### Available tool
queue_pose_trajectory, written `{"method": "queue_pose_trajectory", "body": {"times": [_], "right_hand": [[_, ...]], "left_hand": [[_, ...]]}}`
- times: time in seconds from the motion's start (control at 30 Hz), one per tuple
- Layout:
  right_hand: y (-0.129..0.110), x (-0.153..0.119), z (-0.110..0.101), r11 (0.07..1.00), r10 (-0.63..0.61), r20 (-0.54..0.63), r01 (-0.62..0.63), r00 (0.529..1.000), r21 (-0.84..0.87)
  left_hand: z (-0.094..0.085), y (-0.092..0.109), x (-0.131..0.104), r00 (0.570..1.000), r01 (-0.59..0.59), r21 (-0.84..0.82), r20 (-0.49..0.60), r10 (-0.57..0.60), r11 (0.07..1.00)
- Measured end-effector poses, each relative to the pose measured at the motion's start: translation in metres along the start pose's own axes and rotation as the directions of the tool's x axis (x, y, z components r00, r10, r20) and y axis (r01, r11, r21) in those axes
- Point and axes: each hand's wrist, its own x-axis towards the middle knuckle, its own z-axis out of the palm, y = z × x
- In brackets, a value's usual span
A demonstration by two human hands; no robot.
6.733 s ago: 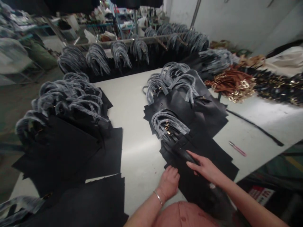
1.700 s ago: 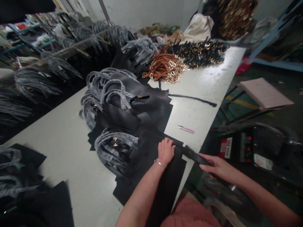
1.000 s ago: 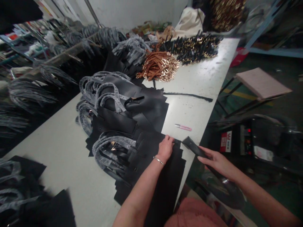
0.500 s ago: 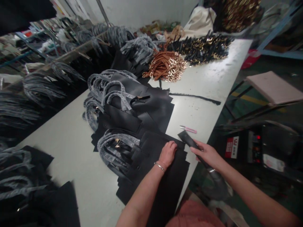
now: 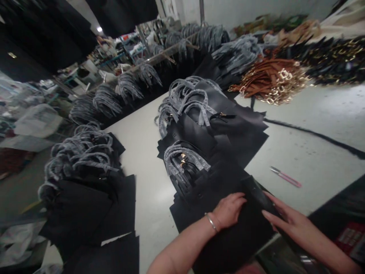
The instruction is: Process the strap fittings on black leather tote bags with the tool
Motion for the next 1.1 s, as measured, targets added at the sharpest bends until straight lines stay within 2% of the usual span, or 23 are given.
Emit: {"method": "queue_pose_trajectory", "body": {"times": [0.07, 0.1, 0.17, 0.2, 0.23, 0.27, 0.3, 0.37, 0.47, 0.57, 0.63, 0.83, 0.93, 1.1], "right_hand": [[-0.001, -0.002, 0.016, 0.999, 0.044, 0.144, -0.044, 0.989, 0.0], [-0.002, -0.004, 0.024, 0.998, 0.063, 0.181, -0.061, 0.981, -0.021], [-0.001, -0.009, 0.041, 0.995, 0.078, 0.202, -0.062, 0.976, -0.082], [-0.001, -0.011, 0.049, 0.993, 0.076, 0.207, -0.055, 0.975, -0.104], [-0.001, -0.014, 0.056, 0.991, 0.072, 0.213, -0.046, 0.974, -0.124], [-0.002, -0.016, 0.062, 0.989, 0.065, 0.22, -0.034, 0.973, -0.144], [-0.002, -0.018, 0.068, 0.986, 0.061, 0.224, -0.023, 0.973, -0.168], [-0.004, -0.021, 0.077, 0.975, 0.065, 0.227, -0.013, 0.972, -0.223], [-0.005, -0.024, 0.085, 0.961, 0.076, 0.206, -0.017, 0.976, -0.277], [-0.003, -0.025, 0.09, 0.959, 0.078, 0.16, -0.03, 0.984, -0.283], [0.001, -0.025, 0.092, 0.963, 0.079, 0.145, -0.038, 0.986, -0.269], [0.013, -0.024, 0.1, 0.978, 0.063, 0.127, -0.036, 0.99, -0.205], [0.015, -0.023, 0.103, 0.978, 0.063, 0.096, -0.042, 0.993, -0.206], [0.015, -0.024, 0.108, 0.975, 0.07, 0.039, -0.06, 0.997, -0.212]], "left_hand": [[-0.033, -0.024, -0.016, 0.981, 0.117, 0.083, -0.165, -0.102, 0.99], [-0.052, -0.037, -0.022, 0.948, 0.206, 0.126, -0.273, -0.165, 0.97], [-0.092, -0.064, -0.029, 0.832, 0.427, 0.191, -0.465, -0.301, 0.884], [-0.111, -0.077, -0.03, 0.775, 0.531, 0.219, -0.517, -0.364, 0.819], [-0.129, -0.088, -0.03, 0.738, 0.605, 0.249, -0.531, -0.416, 0.756], [-0.144, -0.099, -0.028, 0.726, 0.645, 0.279, -0.516, -0.455, 0.711], [-0.156, -0.109, -0.025, 0.734, 0.655, 0.308, -0.478, -0.483, 0.69], [-0.173, -0.125, -0.017, 0.781, 0.618, 0.342, -0.369, -0.504, 0.708], [-0.183, -0.139, -0.007, 0.821, 0.572, 0.352, -0.247, -0.515, 0.741], [-0.184, -0.14, -0.007, 0.81, 0.586, 0.354, -0.237, -0.536, 0.729], [-0.183, -0.136, -0.013, 0.815, 0.579, 0.358, -0.226, -0.534, 0.732], [-0.181, -0.13, -0.038, 0.864, 0.494, 0.384, -0.122, -0.488, 0.78], [-0.182, -0.131, -0.04, 0.853, 0.513, 0.392, -0.131, -0.505, 0.763], [-0.182, -0.134, -0.032, 0.794, 0.599, 0.403, -0.185, -0.58, 0.692]]}}
